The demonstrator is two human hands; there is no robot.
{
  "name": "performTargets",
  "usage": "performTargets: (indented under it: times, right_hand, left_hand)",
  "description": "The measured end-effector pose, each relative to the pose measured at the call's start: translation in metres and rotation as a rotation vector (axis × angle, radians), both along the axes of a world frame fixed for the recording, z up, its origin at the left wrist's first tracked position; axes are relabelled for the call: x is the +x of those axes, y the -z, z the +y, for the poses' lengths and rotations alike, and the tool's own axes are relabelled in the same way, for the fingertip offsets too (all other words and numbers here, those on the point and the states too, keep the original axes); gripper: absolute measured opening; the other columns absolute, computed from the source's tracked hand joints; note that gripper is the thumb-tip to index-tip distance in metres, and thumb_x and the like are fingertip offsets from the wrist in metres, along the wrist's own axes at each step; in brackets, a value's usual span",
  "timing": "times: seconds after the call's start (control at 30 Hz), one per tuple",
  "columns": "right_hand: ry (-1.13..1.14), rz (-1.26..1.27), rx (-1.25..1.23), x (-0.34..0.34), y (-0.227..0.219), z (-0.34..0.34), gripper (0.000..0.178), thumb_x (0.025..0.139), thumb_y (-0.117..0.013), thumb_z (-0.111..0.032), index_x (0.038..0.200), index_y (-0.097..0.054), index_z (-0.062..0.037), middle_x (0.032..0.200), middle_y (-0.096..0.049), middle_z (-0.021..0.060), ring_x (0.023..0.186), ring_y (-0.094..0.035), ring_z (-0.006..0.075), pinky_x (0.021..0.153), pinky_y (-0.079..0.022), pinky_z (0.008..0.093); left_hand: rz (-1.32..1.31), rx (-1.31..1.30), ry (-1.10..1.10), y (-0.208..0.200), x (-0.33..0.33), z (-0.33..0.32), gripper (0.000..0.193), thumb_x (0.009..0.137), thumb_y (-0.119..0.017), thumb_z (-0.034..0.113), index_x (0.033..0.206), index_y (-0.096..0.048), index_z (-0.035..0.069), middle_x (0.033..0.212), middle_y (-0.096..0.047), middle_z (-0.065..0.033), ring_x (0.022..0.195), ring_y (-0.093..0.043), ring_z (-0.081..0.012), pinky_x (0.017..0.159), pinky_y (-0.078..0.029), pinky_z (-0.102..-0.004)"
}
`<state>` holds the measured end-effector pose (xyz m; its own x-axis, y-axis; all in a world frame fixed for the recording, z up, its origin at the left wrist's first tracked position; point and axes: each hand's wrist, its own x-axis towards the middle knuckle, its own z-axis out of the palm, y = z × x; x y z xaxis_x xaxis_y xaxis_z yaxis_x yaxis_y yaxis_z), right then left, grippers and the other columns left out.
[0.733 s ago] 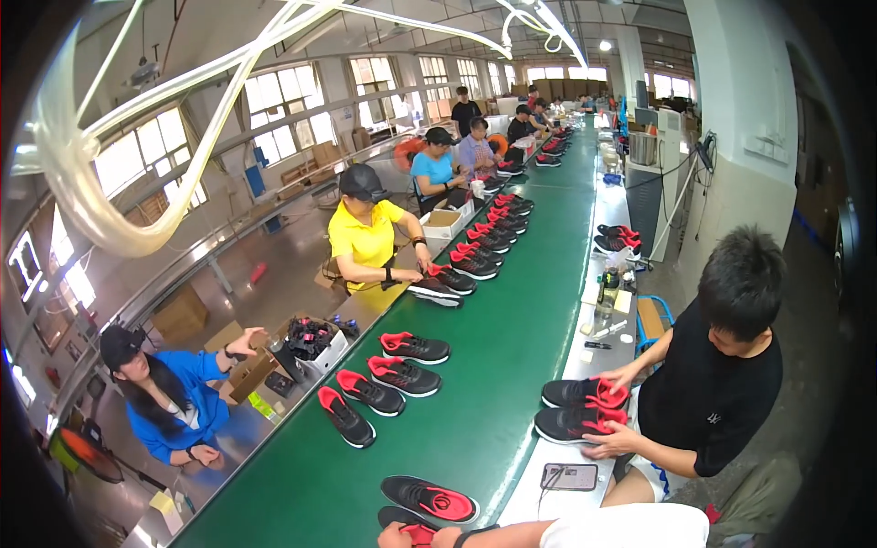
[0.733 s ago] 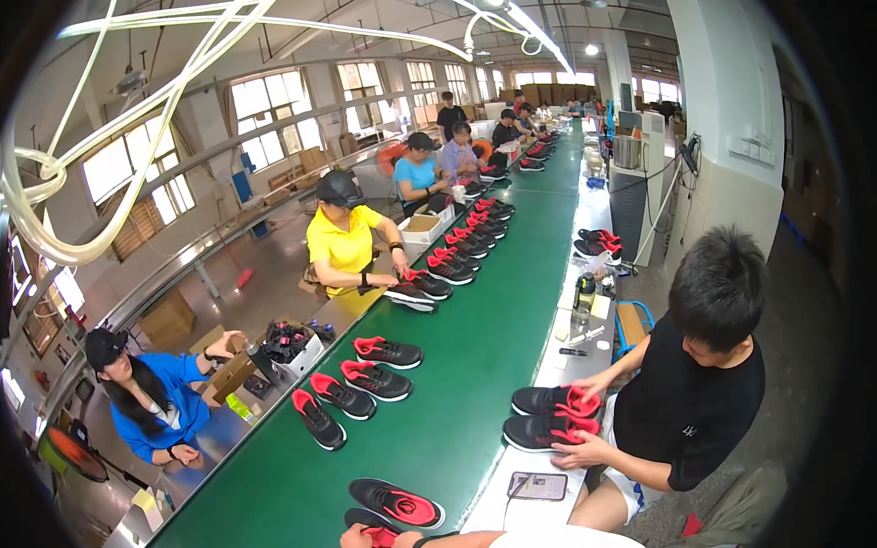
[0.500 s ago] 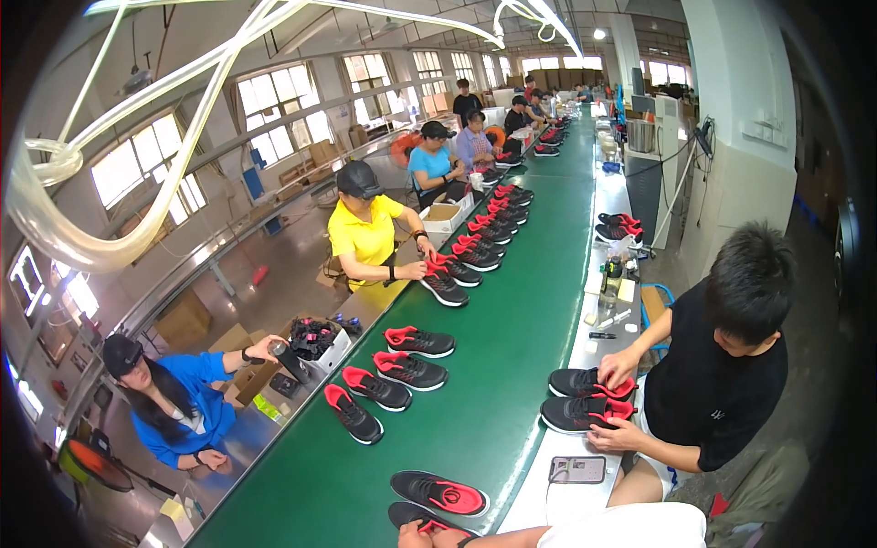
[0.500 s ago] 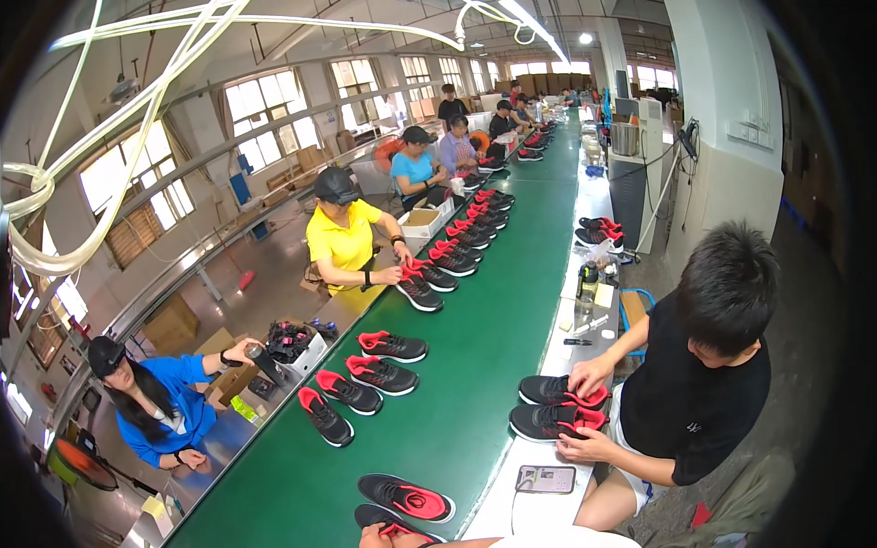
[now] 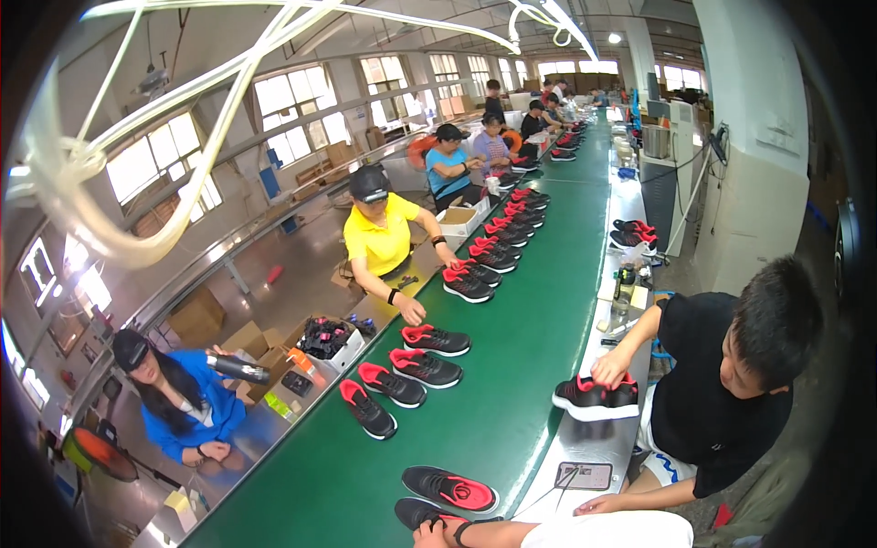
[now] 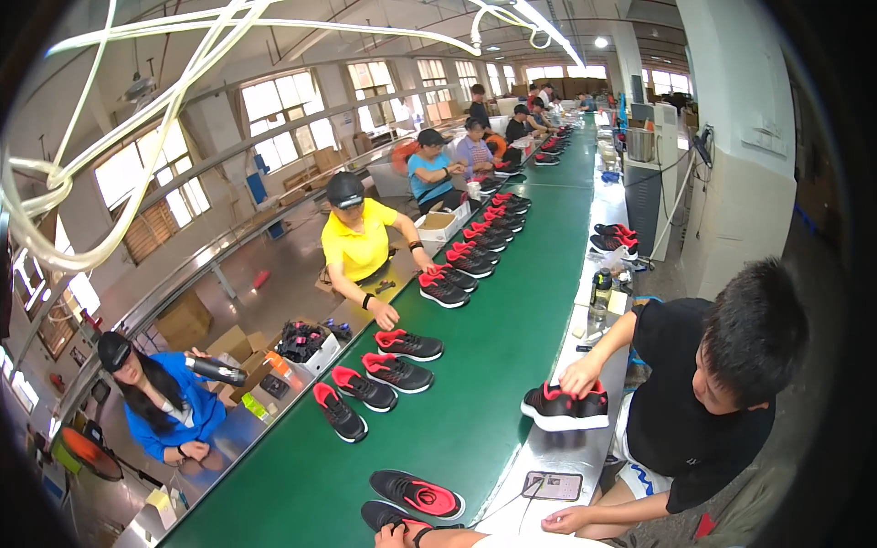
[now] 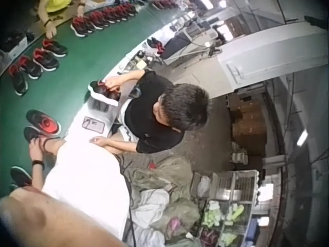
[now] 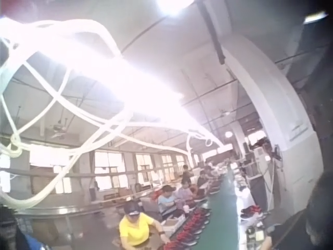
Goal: The recorder laces athletic shoes on an assembly line.
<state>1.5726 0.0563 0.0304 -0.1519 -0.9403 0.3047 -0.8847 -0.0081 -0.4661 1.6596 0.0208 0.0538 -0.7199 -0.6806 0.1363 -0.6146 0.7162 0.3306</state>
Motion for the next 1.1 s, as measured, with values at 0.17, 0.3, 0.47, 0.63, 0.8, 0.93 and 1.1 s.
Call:
performTargets:
  times: [0.17, 0.3, 0.47, 0.63, 0.8, 0.93, 1.1]
  right_hand:
    - [0.064, -0.021, -0.157, 0.005, 0.028, 0.04, 0.039, 0.076, -0.05, -0.018, 0.109, -0.055, 0.0028, 0.116, -0.048, 0.0273, 0.111, -0.045, 0.039, 0.09, -0.04, 0.0452]
    - [-0.153, 0.115, -0.097, 0.017, 0.044, 0.059, 0.038, 0.077, -0.048, -0.017, 0.11, -0.051, 0.0033, 0.118, -0.046, 0.0284, 0.11, -0.043, 0.0419, 0.091, -0.038, 0.047]
    - [-0.193, -0.081, 0.469, -0.015, -0.001, 0.021, 0.025, 0.076, -0.054, -0.03, 0.078, -0.063, -0.0062, 0.074, -0.063, 0.0179, 0.072, -0.061, 0.0349, 0.066, -0.048, 0.0454]
    - [-0.169, 0.045, 0.654, -0.027, -0.019, 0.006, 0.034, 0.078, -0.053, -0.035, 0.075, -0.065, -0.0035, 0.076, -0.062, 0.0213, 0.077, -0.062, 0.0339, 0.072, -0.049, 0.041]
    - [-0.312, 0.289, 0.431, -0.012, -0.045, 0.047, 0.025, 0.077, -0.056, -0.027, 0.069, -0.062, -0.0041, 0.071, -0.062, 0.0139, 0.066, -0.062, 0.0292, 0.06, -0.05, 0.04]
    - [-0.485, 0.046, 0.242, 0.005, -0.05, 0.049, 0.016, 0.077, -0.056, -0.018, 0.07, -0.062, -0.005, 0.071, -0.061, 0.012, 0.067, -0.06, 0.0291, 0.061, -0.049, 0.0396]
    - [-0.675, -0.081, 0.431, 0.046, -0.067, 0.026, 0.019, 0.076, -0.058, -0.019, 0.088, -0.062, -0.0039, 0.087, -0.061, 0.0145, 0.078, -0.06, 0.0321, 0.069, -0.049, 0.0406]
  left_hand:
    - [0.002, 0.042, -0.025, 0.007, -0.008, 0.003, 0.028, 0.083, -0.046, 0.015, 0.108, -0.056, 0.016, 0.116, -0.048, -0.0098, 0.1, -0.048, -0.0325, 0.084, -0.044, -0.0401]
    - [0.017, 0.154, -0.17, 0.007, -0.01, 0.008, 0.036, 0.072, -0.057, 0.016, 0.107, -0.061, 0.02, 0.119, -0.05, -0.0062, 0.109, -0.045, -0.0301, 0.087, -0.044, -0.0411]
    - [0.172, 0.25, -0.244, -0.009, 0.006, 0.028, 0.038, 0.073, -0.057, 0.014, 0.111, -0.057, 0.015, 0.122, -0.047, -0.012, 0.108, -0.048, -0.033, 0.089, -0.044, -0.0407]
    - [0.26, 0.081, -0.755, -0.025, 0.072, 0.064, 0.042, 0.065, -0.063, 0.015, 0.106, -0.056, 0.011, 0.121, -0.044, -0.0139, 0.112, -0.042, -0.0327, 0.091, -0.035, -0.0464]
    - [0.04, 0.278, -1.327, -0.021, 0.149, 0.085, 0.034, 0.068, -0.062, 0.016, 0.1, -0.056, 0.005, 0.128, -0.036, -0.0169, 0.116, -0.038, -0.0344, 0.091, -0.035, -0.0524]
    - [-0.261, 0.336, -1.072, 0.015, 0.148, 0.089, 0.025, 0.075, -0.053, 0.015, 0.099, -0.058, 0.008, 0.117, -0.047, -0.0131, 0.104, -0.049, -0.0298, 0.08, -0.044, -0.0449]
    - [-0.289, 0.432, -1.097, 0.04, 0.138, 0.095, 0.022, 0.082, -0.045, 0.017, 0.099, -0.058, 0.01, 0.106, -0.056, -0.008, 0.1, -0.054, -0.0251, 0.075, -0.046, -0.0448]
